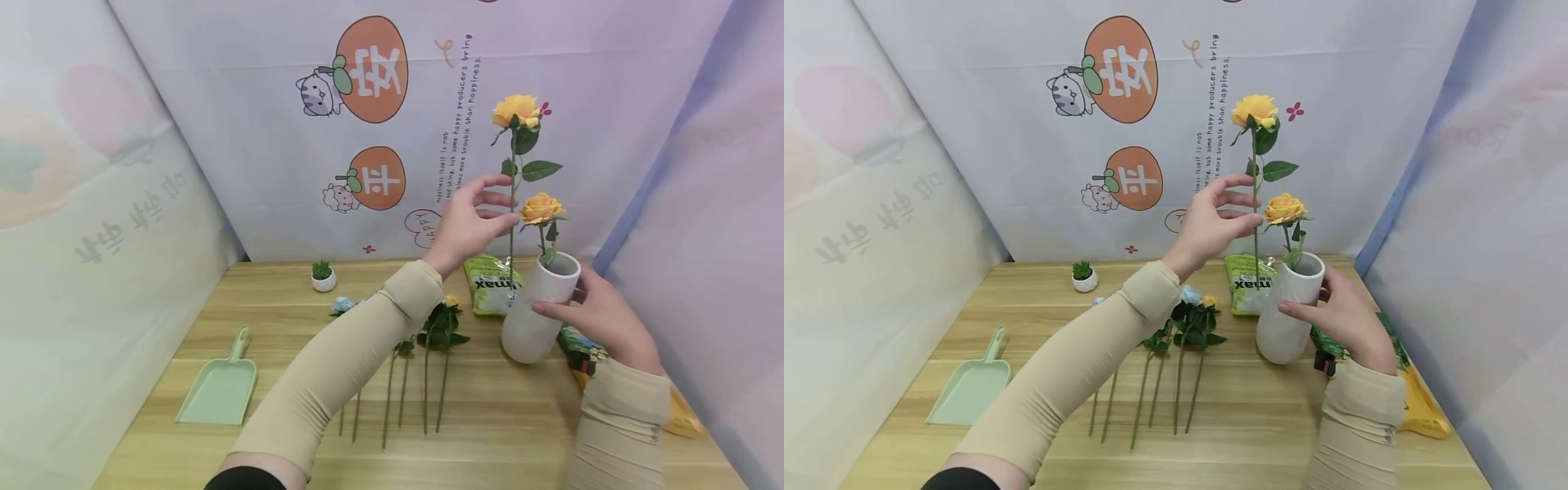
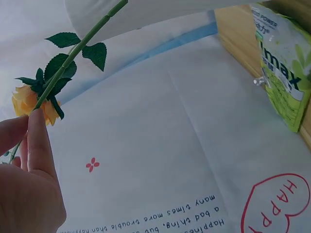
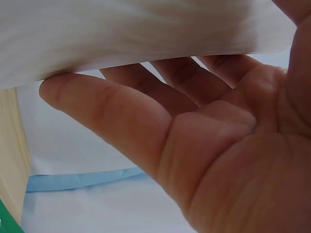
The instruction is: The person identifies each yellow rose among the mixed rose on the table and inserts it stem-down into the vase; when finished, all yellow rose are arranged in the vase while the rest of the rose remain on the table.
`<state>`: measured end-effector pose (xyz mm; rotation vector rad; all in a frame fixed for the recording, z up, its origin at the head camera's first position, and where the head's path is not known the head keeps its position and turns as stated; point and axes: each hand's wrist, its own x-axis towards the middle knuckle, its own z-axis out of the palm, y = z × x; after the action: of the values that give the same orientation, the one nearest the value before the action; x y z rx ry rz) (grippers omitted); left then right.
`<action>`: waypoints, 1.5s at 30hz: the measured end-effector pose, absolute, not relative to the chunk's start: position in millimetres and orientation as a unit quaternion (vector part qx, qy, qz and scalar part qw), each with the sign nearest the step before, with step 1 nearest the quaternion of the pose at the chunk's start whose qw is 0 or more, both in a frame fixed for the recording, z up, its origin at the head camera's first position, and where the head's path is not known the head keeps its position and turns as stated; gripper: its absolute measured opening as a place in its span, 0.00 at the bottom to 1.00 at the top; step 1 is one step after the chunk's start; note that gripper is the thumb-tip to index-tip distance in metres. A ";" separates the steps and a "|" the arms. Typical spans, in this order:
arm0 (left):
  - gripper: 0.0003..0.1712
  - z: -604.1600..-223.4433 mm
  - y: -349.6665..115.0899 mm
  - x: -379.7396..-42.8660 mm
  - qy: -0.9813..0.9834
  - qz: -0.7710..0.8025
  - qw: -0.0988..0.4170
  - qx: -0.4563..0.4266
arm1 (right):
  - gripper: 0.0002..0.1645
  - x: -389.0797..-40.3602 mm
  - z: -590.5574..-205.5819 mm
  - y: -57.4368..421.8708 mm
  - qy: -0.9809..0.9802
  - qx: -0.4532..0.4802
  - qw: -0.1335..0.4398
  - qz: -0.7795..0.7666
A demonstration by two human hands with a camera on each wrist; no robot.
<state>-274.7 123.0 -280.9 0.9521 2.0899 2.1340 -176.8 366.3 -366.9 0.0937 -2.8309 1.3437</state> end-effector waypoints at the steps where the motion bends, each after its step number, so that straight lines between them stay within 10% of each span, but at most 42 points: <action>1: 0.31 -279.2 124.9 -275.6 0.663 0.685 0.000 0.301 | 0.61 -177.2 -366.7 366.1 -0.903 0.032 0.005 0.429; 23: 0.33 -250.8 158.7 -278.8 0.636 0.726 -0.059 0.256 | 0.62 -177.4 -367.7 366.6 -0.905 0.021 0.005 0.425; 45: 0.33 -310.2 175.6 -274.7 0.654 0.699 -0.059 0.283 | 0.62 -180.0 -369.2 367.1 -0.900 0.040 0.016 0.434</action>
<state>-274.7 175.6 -310.2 0.9249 2.1345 2.2838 -180.0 367.1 -369.2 0.1255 -2.7982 1.3500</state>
